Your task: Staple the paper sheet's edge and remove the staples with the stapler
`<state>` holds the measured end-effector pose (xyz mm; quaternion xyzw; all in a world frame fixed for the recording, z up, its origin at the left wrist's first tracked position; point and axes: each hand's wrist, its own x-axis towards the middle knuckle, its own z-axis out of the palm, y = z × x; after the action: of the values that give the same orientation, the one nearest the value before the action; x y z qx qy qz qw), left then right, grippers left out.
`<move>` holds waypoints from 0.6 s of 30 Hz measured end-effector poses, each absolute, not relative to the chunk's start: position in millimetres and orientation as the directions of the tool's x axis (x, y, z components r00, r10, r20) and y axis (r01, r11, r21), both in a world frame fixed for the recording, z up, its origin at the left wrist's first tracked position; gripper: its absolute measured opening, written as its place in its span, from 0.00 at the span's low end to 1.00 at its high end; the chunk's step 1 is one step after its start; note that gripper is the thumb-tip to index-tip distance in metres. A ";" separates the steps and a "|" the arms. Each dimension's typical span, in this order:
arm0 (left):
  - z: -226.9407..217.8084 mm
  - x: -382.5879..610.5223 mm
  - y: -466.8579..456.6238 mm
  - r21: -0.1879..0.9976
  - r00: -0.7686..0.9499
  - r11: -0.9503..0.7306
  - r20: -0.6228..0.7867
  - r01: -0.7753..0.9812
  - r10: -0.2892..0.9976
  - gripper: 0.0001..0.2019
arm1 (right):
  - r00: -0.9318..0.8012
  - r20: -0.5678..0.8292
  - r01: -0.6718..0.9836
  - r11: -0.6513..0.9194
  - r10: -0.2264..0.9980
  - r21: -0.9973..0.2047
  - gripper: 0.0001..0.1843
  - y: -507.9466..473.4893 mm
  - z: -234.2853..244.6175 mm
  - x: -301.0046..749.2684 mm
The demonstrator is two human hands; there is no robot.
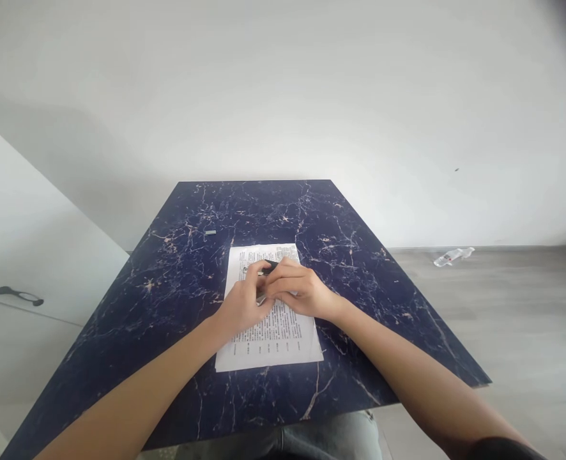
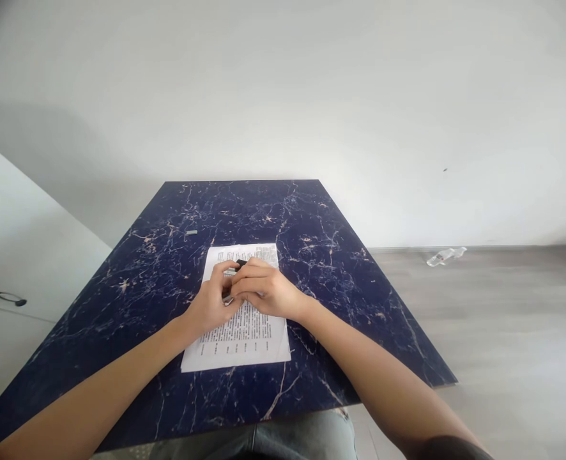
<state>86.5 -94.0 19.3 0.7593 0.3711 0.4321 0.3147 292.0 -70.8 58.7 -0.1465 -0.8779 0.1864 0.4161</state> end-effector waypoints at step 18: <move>11.0 -31.1 6.6 0.385 -0.039 -0.077 0.285 0.919 0.958 0.26 | -0.189 0.509 0.888 0.367 0.840 -0.276 0.11 42.2 7.3 449.8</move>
<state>-31.1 6.6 11.0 0.6921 0.6781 0.2441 0.0393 449.8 42.2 7.3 -0.5611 -0.7699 -0.0401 0.3013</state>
